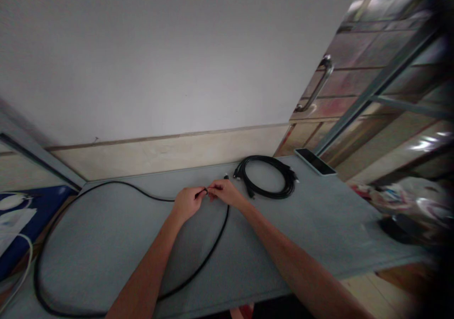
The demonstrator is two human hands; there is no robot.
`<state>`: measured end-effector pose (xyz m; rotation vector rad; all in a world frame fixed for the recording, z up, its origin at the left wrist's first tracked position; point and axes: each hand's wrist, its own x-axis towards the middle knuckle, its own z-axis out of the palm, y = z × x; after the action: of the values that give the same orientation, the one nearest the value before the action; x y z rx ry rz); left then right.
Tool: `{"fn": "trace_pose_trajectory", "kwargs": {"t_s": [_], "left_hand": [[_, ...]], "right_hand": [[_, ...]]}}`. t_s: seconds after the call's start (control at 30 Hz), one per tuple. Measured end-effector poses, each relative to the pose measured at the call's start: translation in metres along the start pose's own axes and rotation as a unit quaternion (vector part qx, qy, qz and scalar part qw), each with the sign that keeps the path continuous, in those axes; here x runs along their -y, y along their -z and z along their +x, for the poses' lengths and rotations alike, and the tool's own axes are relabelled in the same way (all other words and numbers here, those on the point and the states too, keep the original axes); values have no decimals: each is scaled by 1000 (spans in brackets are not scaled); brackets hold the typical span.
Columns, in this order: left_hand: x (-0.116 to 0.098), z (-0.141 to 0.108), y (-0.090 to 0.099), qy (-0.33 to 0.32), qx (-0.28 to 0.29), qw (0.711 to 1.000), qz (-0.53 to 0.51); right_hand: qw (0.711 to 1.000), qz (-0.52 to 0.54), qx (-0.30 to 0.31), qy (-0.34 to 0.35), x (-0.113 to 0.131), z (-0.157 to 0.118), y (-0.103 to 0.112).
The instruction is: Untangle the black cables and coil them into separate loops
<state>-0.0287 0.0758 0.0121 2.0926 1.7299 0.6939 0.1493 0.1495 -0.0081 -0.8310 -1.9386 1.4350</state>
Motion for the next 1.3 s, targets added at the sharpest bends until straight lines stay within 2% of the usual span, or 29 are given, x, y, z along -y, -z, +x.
{"fn": "trace_pose_trajectory", "kwargs": {"t_s": [0.17, 0.33, 0.4, 0.5, 0.6, 0.8, 0.97, 1.17, 1.3], "left_hand": [[2, 1, 1, -12, -14, 999, -37], [3, 4, 3, -28, -35, 994, -96], [2, 4, 1, -25, -35, 991, -123], [0, 3, -1, -23, -32, 985, -167], [0, 1, -3, -28, -21, 981, -188], [1, 1, -8, -5, -26, 986, -166], [0, 3, -4, -13, -37, 992, -123], [-4, 2, -3, -9, -38, 987, -159], [-5, 0, -11, 4, -41, 989, -142]], "right_hand": [[1000, 3, -3, 7, 2, 1, 1], [995, 97, 25, 4, 6, -1, 7], [984, 172, 44, -14, 3, -3, 10], [951, 292, 80, -53, -1, -6, 13], [935, 329, 112, -77, -2, -7, 16], [951, 278, 109, -86, 1, -6, 14], [983, 177, 42, -20, 2, -3, 7], [985, 163, 47, -7, 4, -3, 11], [996, 74, 42, -7, 4, -3, 11]]}}
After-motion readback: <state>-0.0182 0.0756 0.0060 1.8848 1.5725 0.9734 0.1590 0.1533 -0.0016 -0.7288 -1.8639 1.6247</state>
